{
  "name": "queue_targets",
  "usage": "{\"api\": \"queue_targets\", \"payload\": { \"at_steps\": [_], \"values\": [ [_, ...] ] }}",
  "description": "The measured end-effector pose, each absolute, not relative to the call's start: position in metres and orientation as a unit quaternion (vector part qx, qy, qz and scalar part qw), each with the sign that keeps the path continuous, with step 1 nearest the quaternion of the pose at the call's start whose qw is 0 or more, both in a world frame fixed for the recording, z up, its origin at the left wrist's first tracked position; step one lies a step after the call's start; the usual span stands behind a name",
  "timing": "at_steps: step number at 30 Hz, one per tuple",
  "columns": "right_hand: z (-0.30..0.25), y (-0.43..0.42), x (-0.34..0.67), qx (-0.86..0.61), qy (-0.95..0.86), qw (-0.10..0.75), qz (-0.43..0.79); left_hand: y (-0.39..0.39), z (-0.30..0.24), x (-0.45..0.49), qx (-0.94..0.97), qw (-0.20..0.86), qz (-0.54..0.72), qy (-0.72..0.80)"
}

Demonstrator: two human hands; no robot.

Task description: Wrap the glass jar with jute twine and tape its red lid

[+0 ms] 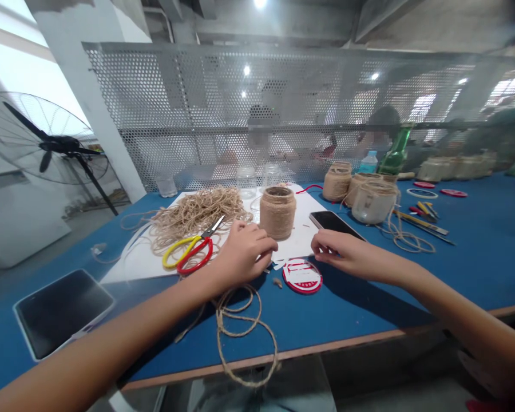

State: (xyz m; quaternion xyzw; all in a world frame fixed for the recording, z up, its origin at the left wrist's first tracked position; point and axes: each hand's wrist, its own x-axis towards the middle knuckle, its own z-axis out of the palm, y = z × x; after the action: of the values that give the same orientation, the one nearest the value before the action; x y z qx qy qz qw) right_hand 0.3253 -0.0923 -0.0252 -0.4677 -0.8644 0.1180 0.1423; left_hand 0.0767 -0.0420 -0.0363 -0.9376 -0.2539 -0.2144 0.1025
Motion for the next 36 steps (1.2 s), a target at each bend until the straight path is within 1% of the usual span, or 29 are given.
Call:
{"api": "queue_targets", "payload": {
  "at_steps": [3,6,11,14,21,25,27,29,34,36],
  "values": [
    [-0.024,-0.09,0.315,-0.448,-0.879,0.128,0.101,-0.029,-0.036,0.069,-0.925,0.153,-0.177,-0.299],
    [-0.022,-0.084,0.304,-0.434,-0.89,0.117,0.076,-0.016,-0.038,0.06,-0.929,0.126,-0.13,-0.322],
    [-0.014,-0.064,0.282,-0.405,-0.907,0.103,0.047,-0.012,-0.033,0.05,-0.966,0.077,-0.054,-0.243],
    [-0.016,-0.053,0.269,-0.363,-0.929,0.06,0.034,-0.018,-0.025,0.049,-0.975,0.052,-0.037,-0.213],
    [-0.038,-0.046,0.257,-0.309,-0.946,0.095,-0.004,-0.025,-0.021,0.047,-0.977,0.028,-0.04,-0.206],
    [-0.044,-0.045,0.256,-0.307,-0.946,0.103,-0.007,-0.024,-0.022,0.047,-0.977,0.047,-0.043,-0.203],
    [-0.041,-0.046,0.256,-0.307,-0.945,0.113,0.008,-0.023,-0.021,0.046,-0.975,0.061,-0.054,-0.209],
    [-0.034,-0.049,0.256,-0.305,-0.941,0.141,0.038,-0.022,-0.019,0.044,-0.97,0.069,-0.083,-0.22],
    [-0.02,-0.055,0.263,-0.322,-0.91,0.229,0.124,-0.024,-0.016,0.041,-0.952,0.06,-0.216,-0.206],
    [-0.02,-0.056,0.264,-0.339,-0.893,0.259,0.145,-0.026,-0.017,0.042,-0.934,0.087,-0.276,-0.208]
  ]
}}
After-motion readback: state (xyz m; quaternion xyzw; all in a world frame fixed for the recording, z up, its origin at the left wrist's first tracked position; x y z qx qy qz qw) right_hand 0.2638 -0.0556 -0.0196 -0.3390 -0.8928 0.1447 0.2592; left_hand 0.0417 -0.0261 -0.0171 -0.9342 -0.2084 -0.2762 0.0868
